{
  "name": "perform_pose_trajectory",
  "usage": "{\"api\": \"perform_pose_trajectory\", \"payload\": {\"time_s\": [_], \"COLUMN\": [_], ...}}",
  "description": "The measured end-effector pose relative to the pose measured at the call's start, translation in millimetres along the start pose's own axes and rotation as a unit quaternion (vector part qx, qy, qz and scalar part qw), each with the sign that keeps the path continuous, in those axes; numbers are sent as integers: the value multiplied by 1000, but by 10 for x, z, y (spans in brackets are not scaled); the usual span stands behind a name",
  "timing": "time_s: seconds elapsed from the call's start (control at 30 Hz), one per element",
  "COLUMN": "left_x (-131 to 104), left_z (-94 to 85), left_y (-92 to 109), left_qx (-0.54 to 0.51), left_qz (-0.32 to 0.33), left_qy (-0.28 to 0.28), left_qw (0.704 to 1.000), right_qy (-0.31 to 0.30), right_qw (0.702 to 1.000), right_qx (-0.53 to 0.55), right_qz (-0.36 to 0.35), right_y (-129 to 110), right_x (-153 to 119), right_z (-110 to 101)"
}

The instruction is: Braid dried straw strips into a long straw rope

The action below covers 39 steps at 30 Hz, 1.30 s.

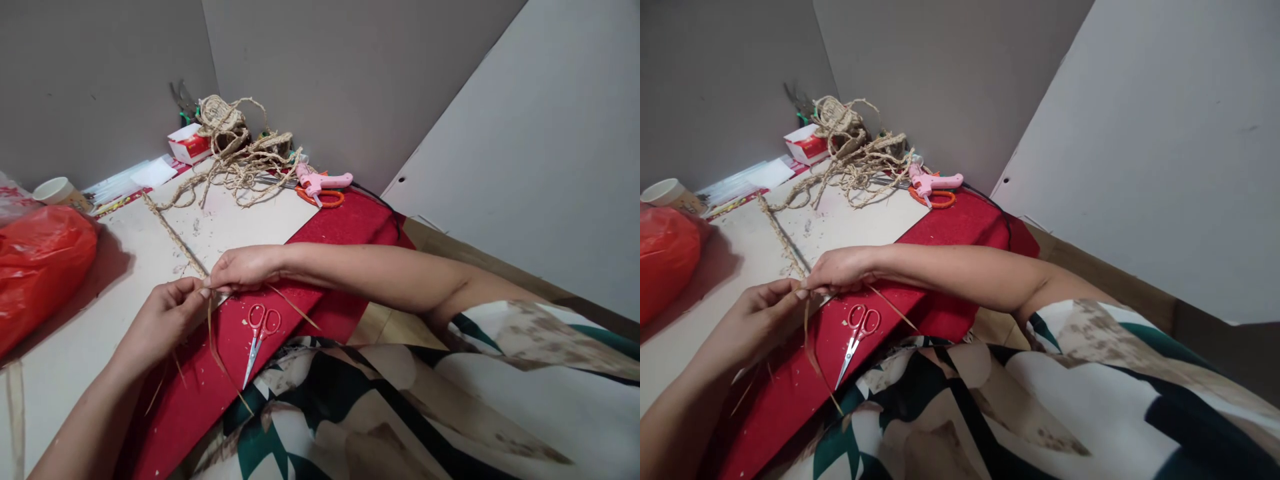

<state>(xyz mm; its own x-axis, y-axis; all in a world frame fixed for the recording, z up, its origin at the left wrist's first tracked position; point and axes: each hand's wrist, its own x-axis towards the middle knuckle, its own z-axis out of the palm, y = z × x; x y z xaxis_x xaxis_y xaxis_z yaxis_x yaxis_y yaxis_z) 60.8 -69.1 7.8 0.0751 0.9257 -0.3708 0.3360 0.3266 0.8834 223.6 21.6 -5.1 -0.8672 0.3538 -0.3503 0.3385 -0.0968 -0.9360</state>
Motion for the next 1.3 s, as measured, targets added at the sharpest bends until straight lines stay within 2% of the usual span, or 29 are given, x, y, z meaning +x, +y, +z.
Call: {"api": "perform_pose_trajectory", "payload": {"time_s": [0.1,0.17,0.27,0.33,0.47,0.53,0.57,0.63,0.73,0.77,0.8,0.83,0.9,0.93,0.97,1.03,1.1,1.2,1.3], "left_x": [-47,-95,-180,-227,-264,-279,-294,-342,-408,-408,-391,-356,-248,-186,-128,-41,-4,-5,-5], "left_z": [-22,-25,20,89,283,372,404,425,321,257,189,126,39,25,28,71,117,127,89], "left_y": [42,74,124,152,152,134,128,133,178,195,207,213,200,180,153,91,38,10,30], "left_qx": [169,288,423,490,611,644,649,628,497,438,382,330,224,154,80,-46,-104,-98,-62], "left_qz": [39,59,60,39,6,7,9,23,63,74,79,78,59,39,18,-20,-39,-42,-38], "left_qy": [12,31,54,65,79,75,70,35,-50,-51,-18,43,170,191,181,105,42,32,36], "left_qw": [985,955,903,868,787,761,757,777,864,894,921,940,958,969,980,993,993,994,997], "right_qy": [68,116,155,163,139,136,136,128,102,92,81,68,44,35,28,16,11,15,41], "right_qw": [997,991,982,977,964,959,958,959,957,954,951,949,945,945,946,949,956,978,997], "right_qx": [42,67,104,137,227,249,251,254,272,284,297,308,324,325,324,316,293,207,25], "right_qz": [5,8,6,8,15,14,14,17,18,16,15,15,15,16,16,13,15,9,-59], "right_y": [55,90,104,85,37,28,27,31,45,50,55,59,61,60,57,49,44,47,51], "right_x": [-10,-15,-24,-33,-54,-66,-72,-85,-101,-105,-108,-109,-112,-112,-112,-113,-115,-119,-116], "right_z": [129,222,316,350,393,408,412,407,368,349,328,309,276,264,254,241,222,159,68]}}
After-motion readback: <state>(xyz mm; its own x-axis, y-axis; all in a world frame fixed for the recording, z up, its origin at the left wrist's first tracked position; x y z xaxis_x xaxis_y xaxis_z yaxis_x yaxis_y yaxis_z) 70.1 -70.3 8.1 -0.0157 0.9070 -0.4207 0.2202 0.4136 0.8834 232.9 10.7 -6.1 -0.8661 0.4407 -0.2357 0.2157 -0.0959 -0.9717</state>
